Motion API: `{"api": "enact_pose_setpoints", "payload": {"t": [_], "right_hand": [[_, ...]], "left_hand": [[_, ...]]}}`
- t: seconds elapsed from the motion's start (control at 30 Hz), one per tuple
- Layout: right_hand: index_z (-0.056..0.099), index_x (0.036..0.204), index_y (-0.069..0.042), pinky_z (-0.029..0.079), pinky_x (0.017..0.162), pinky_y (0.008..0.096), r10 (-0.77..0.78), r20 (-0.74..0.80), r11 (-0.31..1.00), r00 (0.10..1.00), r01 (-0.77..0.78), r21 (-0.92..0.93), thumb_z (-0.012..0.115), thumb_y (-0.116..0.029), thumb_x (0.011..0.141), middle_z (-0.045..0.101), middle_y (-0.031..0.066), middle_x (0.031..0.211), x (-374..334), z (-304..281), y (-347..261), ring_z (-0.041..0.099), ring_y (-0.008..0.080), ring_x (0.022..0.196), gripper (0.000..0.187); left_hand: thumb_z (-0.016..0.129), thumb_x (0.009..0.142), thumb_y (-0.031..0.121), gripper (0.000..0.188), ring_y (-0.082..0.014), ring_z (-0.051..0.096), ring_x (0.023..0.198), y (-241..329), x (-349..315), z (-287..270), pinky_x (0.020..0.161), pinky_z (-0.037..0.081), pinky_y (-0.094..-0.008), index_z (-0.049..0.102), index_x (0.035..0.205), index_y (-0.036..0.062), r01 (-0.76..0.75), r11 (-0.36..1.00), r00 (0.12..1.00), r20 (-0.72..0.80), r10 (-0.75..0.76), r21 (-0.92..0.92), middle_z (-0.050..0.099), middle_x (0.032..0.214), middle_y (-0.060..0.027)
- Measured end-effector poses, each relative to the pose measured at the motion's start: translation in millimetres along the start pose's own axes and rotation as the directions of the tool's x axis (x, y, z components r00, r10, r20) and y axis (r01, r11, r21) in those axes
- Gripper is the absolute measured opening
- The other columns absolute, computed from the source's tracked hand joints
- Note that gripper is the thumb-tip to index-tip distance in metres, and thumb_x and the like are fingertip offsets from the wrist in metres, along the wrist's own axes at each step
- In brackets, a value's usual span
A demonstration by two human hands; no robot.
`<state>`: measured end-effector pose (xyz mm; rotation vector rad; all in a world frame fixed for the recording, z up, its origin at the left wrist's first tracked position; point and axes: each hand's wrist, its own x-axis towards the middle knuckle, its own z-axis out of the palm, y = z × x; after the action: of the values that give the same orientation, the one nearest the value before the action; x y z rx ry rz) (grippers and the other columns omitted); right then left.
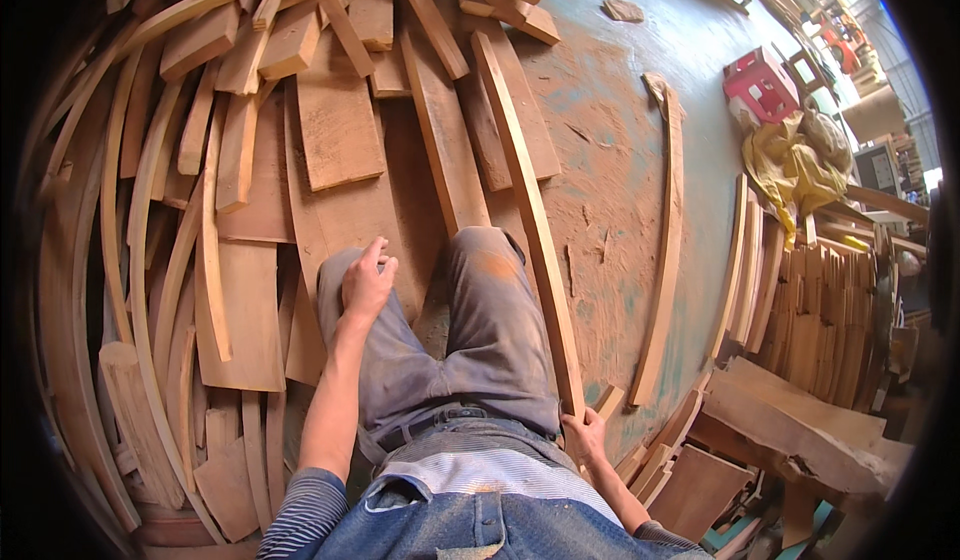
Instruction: The person sorts through a large pile of wooden planks on the floor, picking up individual pieces, turning them over, and setting them aside.
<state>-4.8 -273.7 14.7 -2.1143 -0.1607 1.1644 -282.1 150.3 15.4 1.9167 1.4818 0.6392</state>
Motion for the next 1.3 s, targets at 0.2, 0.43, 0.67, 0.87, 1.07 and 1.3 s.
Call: {"api": "enact_pose_setpoints", "payload": {"t": [0.2, 0.43, 0.67, 0.87, 1.07, 1.3], "right_hand": [[0.072, 0.101, 0.003, 0.048, 0.064, 0.0297, 0.011, -0.075, 0.999, 0.997, -0.008, 0.036, 0.080, -0.026, 0.077, 0.068, 0.0032, 0.084, -32.6, -28.8, 35.9, 0.060, 0.0117, 0.073, 0.038], [0.070, 0.089, -0.002, 0.045, 0.058, 0.0311, 0.040, -0.335, 0.989, 0.941, 0.009, 0.144, 0.079, -0.030, 0.077, 0.063, -0.0002, 0.075, 6.1, -35.9, 25.1, 0.055, 0.0107, 0.066, 0.032], [0.071, 0.088, 0.002, 0.051, 0.070, 0.0399, -0.025, -0.628, 0.998, 0.778, 0.054, 0.028, 0.076, -0.042, 0.072, 0.070, 0.0154, 0.077, 80.6, -83.7, -3.8, 0.065, 0.0242, 0.073, 0.047], [0.066, 0.107, 0.000, 0.053, 0.063, 0.0372, 0.046, -0.352, 0.909, 0.935, 0.107, 0.404, 0.070, -0.037, 0.086, 0.069, 0.0120, 0.088, 144.7, -162.6, -23.0, 0.066, 0.0224, 0.073, 0.042], [0.060, 0.118, 0.006, 0.057, 0.062, 0.0387, 0.042, -0.056, 0.363, 0.998, 0.037, 0.931, 0.053, -0.045, 0.102, 0.066, 0.0162, 0.090, 134.9, -145.4, -80.4, 0.066, 0.0253, 0.071, 0.054], [0.056, 0.128, 0.005, 0.054, 0.069, 0.0394, -0.172, 0.058, 0.284, 0.983, -0.007, 0.959, 0.035, -0.057, 0.105, 0.059, 0.0101, 0.083, 139.3, -107.8, -44.3, 0.061, 0.0221, 0.070, 0.069]], "left_hand": [[0.068, 0.089, 0.021, 0.039, -0.0317, 0.071, 0.101, 1.2, 3.8, 5.6, 0.087, 0.054, -0.0413, 0.063, 0.124, 0.0041, 0.048, 0.998, 0.998, 0.045, -0.050, 0.037, 0.071, 0.115, -0.0176], [0.065, 0.089, 0.018, 0.038, -0.0319, 0.071, 0.098, -1.4, 3.5, 16.6, 0.086, 0.053, -0.0411, 0.062, 0.123, 0.0015, -0.034, 0.999, 0.998, 0.057, 0.034, -0.008, 0.071, 0.110, -0.0203], [0.065, 0.088, 0.013, 0.044, -0.0277, 0.072, 0.099, 1.9, 5.6, 11.5, 0.087, 0.054, -0.0371, 0.058, 0.129, -0.0025, -0.011, 0.995, 0.993, 0.118, -0.001, 0.103, 0.069, 0.123, -0.0191], [0.064, 0.089, 0.013, 0.043, -0.0253, 0.071, 0.093, -6.7, 8.1, 17.7, 0.084, 0.054, -0.0361, 0.057, 0.129, -0.0035, -0.041, 0.994, 0.991, 0.130, 0.028, 0.102, 0.069, 0.120, -0.0186], [0.061, 0.090, 0.018, 0.038, -0.0366, 0.069, 0.095, -6.2, 4.6, 20.2, 0.084, 0.051, -0.0441, 0.061, 0.123, -0.0016, -0.067, 0.991, 0.997, 0.054, 0.061, 0.119, 0.071, 0.105, -0.0234], [0.061, 0.090, 0.018, 0.038, -0.0369, 0.068, 0.093, -0.8, 7.6, 17.4, 0.083, 0.051, -0.0444, 0.061, 0.122, -0.0022, -0.048, 0.988, 0.994, 0.103, 0.033, 0.145, 0.070, 0.101, -0.0232]]}}
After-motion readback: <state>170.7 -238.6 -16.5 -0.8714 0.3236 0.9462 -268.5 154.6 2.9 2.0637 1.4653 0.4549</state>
